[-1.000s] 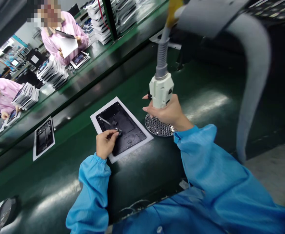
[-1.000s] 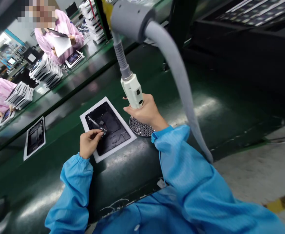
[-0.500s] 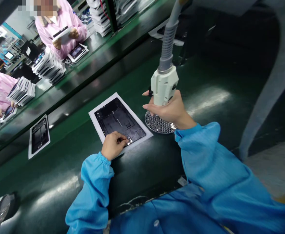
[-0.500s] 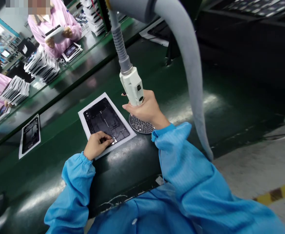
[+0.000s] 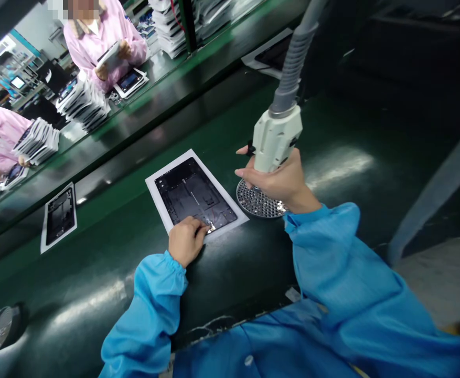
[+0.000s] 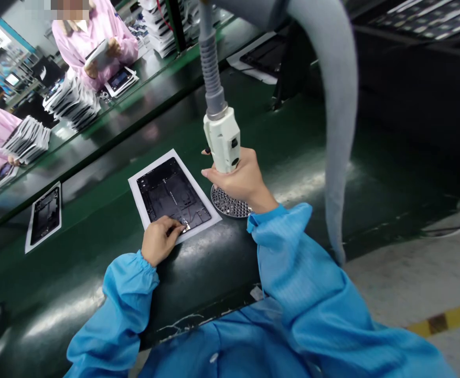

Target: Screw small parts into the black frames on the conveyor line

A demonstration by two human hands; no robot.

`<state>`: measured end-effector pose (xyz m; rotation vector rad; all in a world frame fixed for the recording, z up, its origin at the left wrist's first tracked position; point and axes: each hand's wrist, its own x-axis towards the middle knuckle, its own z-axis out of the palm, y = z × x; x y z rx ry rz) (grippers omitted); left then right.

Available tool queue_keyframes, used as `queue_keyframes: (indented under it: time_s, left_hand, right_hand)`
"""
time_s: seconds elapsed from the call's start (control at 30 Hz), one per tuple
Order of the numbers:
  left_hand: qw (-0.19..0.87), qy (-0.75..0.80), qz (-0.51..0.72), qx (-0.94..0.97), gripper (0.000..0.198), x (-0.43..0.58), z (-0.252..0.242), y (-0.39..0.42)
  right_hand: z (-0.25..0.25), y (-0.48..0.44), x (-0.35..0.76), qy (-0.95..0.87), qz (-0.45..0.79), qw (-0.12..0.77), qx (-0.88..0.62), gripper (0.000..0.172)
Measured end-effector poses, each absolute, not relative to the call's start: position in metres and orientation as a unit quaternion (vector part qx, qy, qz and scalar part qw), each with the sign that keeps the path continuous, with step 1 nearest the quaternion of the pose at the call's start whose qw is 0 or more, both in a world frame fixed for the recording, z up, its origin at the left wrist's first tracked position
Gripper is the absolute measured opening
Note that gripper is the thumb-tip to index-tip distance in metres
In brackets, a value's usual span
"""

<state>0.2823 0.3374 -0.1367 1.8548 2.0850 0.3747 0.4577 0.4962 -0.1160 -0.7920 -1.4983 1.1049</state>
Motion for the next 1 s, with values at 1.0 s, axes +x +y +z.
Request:
queue_keyframes:
  time_s: [1.0]
  left_hand:
    - [0.043,0.654,0.198,0.729,0.025,0.275,-0.17,0.345]
  right_hand:
    - [-0.145,0.433,0.391,-0.662,0.497,0.481,-0.289,0.019]
